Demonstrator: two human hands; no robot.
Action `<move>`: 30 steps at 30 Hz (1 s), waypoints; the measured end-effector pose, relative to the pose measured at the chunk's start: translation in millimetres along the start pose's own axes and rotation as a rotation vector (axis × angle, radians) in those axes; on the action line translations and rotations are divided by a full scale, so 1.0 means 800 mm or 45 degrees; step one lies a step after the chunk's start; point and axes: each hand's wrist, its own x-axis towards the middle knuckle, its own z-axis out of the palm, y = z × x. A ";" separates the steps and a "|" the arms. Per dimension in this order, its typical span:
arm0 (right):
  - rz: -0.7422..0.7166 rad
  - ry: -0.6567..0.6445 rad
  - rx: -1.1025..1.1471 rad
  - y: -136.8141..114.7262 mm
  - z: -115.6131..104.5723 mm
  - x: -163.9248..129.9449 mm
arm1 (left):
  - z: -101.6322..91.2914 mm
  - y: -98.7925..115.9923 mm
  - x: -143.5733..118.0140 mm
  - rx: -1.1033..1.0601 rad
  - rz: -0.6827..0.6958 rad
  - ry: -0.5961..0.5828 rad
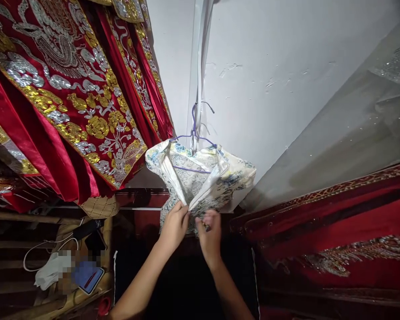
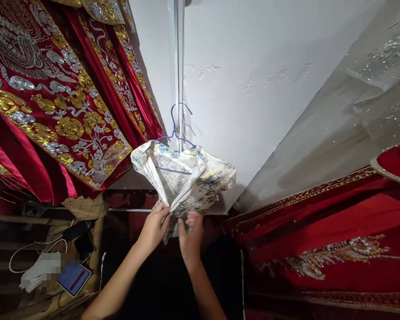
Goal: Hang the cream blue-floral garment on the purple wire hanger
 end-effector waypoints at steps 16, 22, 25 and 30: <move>0.134 -0.260 0.148 -0.017 0.000 0.023 | -0.046 0.055 0.094 -1.261 -0.186 0.290; 0.031 -0.357 0.093 -0.026 -0.019 0.038 | -0.113 0.108 0.179 -1.291 0.191 0.594; -0.083 -0.489 0.021 -0.038 -0.041 0.055 | -0.116 0.109 0.176 -1.255 0.221 0.599; -0.285 -0.307 0.019 -0.115 -0.073 0.126 | -0.088 0.098 0.138 -1.183 0.217 0.488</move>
